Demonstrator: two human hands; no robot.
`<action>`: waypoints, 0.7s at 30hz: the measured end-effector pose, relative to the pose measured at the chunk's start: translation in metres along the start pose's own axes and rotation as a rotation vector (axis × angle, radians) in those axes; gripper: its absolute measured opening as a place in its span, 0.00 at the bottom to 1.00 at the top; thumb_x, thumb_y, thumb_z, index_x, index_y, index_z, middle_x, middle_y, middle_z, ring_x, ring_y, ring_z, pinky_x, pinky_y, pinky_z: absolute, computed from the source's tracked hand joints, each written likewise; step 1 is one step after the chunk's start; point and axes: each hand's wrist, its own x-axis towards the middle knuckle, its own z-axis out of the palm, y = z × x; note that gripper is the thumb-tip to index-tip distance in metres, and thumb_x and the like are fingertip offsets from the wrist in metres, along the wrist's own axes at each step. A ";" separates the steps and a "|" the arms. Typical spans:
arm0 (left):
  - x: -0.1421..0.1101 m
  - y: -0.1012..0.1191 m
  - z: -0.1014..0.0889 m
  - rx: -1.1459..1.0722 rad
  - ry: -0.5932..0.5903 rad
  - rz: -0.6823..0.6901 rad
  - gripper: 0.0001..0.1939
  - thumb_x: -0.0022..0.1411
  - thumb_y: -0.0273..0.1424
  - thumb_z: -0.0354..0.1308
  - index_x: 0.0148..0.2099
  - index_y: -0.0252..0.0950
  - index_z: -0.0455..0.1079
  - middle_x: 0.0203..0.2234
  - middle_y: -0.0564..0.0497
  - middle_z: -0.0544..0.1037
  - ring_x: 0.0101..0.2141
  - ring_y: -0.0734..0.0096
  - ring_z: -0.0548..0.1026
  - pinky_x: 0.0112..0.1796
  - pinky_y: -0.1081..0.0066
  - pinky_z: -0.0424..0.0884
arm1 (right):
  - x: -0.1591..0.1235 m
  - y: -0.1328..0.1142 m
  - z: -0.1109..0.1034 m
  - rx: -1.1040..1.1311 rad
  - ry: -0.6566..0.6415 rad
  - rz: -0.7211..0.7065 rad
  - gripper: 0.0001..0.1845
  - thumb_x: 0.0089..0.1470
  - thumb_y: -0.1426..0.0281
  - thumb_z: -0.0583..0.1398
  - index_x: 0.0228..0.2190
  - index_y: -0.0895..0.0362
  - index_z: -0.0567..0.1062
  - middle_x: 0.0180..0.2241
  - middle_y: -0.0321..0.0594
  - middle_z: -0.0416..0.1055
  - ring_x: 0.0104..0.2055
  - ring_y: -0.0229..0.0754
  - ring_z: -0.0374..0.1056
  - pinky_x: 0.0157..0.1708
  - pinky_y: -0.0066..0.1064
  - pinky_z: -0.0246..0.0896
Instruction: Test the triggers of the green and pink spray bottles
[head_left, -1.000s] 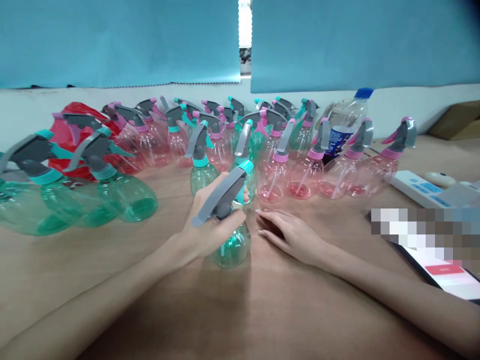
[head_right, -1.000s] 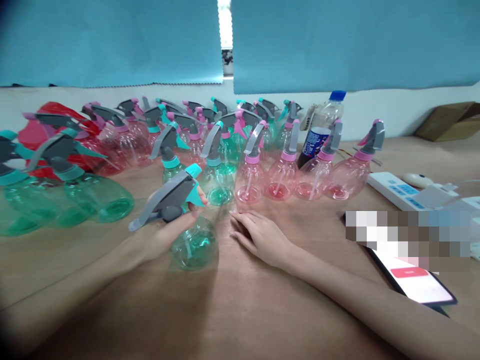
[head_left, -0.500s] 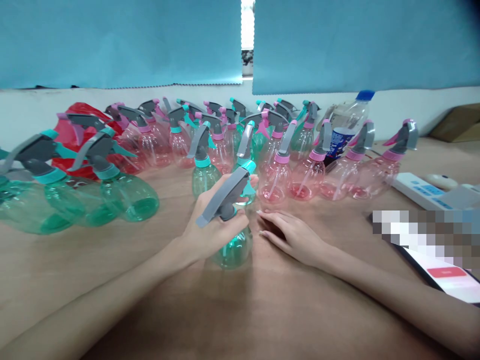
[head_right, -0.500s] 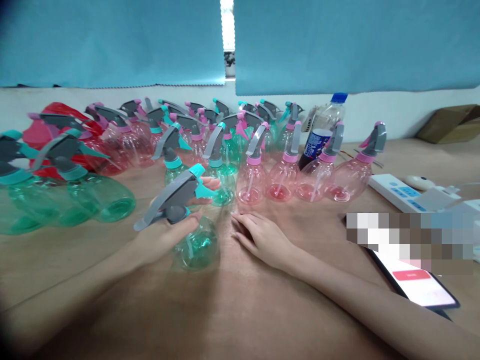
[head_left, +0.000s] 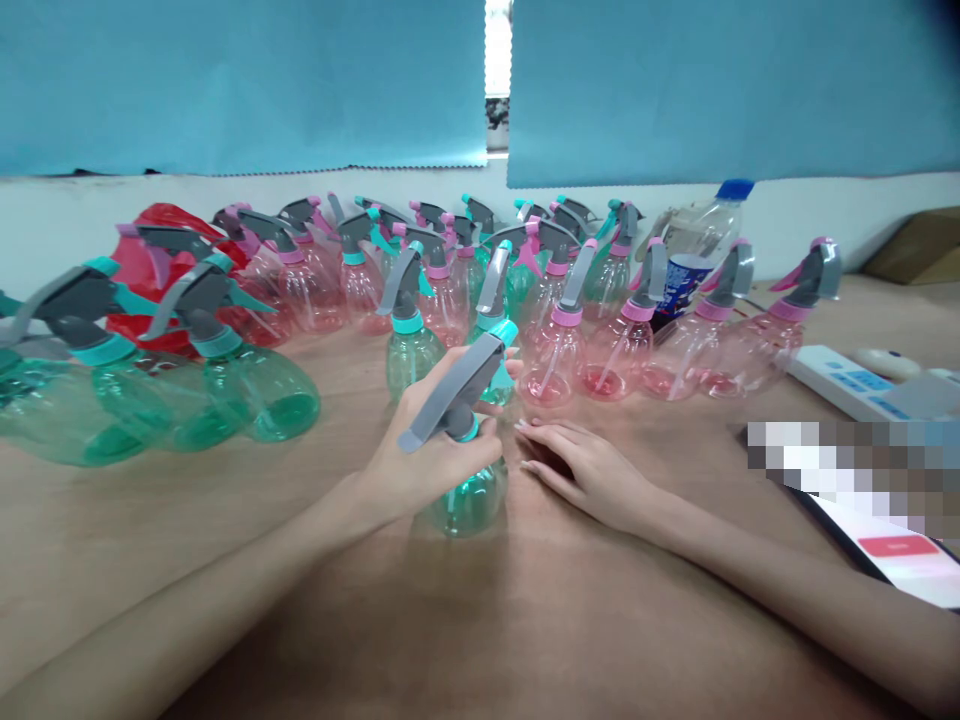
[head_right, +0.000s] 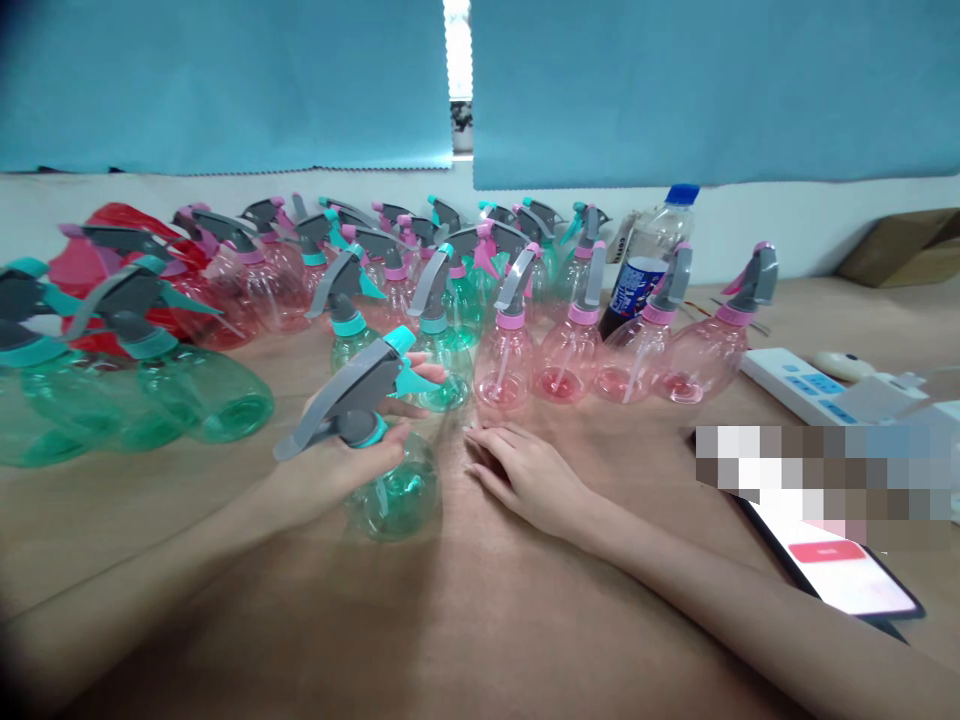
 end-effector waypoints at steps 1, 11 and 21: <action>0.000 0.000 0.000 -0.009 0.001 0.001 0.26 0.51 0.24 0.54 0.54 0.40 0.63 0.51 0.49 0.76 0.25 0.77 0.72 0.32 0.73 0.73 | 0.000 0.000 0.000 0.000 0.001 -0.001 0.17 0.64 0.66 0.55 0.53 0.56 0.69 0.49 0.49 0.75 0.51 0.50 0.71 0.49 0.47 0.69; 0.002 -0.002 0.000 0.032 0.021 0.006 0.23 0.51 0.26 0.55 0.52 0.40 0.63 0.40 0.51 0.78 0.28 0.74 0.75 0.32 0.73 0.74 | 0.000 0.000 0.000 -0.002 0.014 -0.009 0.17 0.64 0.66 0.55 0.53 0.55 0.70 0.50 0.48 0.75 0.52 0.50 0.71 0.50 0.47 0.68; 0.001 -0.004 -0.003 0.030 -0.071 0.034 0.27 0.54 0.23 0.54 0.57 0.43 0.60 0.44 0.52 0.76 0.35 0.71 0.77 0.39 0.71 0.76 | 0.000 0.000 -0.001 -0.003 0.018 -0.011 0.16 0.63 0.67 0.55 0.52 0.55 0.71 0.49 0.48 0.75 0.50 0.50 0.72 0.49 0.47 0.70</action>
